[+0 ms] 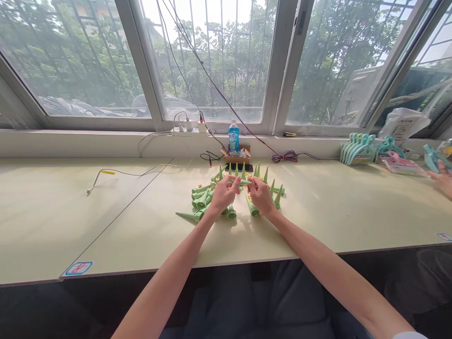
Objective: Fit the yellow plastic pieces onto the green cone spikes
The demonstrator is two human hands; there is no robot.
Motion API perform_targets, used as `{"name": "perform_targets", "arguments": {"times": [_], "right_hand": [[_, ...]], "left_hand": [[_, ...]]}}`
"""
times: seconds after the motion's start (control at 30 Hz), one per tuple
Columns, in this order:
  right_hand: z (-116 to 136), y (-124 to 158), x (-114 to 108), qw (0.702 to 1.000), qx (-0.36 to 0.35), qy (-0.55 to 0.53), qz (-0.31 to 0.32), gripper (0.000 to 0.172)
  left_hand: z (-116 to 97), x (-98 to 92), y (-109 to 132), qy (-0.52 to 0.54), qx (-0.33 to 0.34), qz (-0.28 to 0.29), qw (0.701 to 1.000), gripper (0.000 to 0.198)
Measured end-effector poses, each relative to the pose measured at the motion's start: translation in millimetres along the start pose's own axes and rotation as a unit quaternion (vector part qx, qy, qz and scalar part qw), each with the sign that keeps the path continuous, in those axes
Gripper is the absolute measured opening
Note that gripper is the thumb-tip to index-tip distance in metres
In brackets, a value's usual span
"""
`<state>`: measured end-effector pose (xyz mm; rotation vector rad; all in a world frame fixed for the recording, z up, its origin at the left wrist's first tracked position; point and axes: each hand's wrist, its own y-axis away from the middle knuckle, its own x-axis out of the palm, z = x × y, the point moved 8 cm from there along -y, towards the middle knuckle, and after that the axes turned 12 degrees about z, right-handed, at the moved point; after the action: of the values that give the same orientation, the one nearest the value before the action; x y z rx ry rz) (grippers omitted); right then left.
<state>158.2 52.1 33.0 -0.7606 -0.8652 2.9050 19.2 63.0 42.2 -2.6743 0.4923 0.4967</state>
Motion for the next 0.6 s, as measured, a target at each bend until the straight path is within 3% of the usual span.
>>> {"name": "perform_targets", "arguments": {"times": [0.13,0.6], "right_hand": [[1.0,0.1,0.5,1.0,-0.007,0.004,0.0,0.041],[1.1,1.4,-0.9,1.0,-0.012,0.01,0.013,0.042]], "left_hand": [[2.4,6.8,-0.8,0.068,-0.012,0.039,0.997,0.044],[4.0,9.9,5.3,0.176,-0.04,0.086,0.98,0.045]]}}
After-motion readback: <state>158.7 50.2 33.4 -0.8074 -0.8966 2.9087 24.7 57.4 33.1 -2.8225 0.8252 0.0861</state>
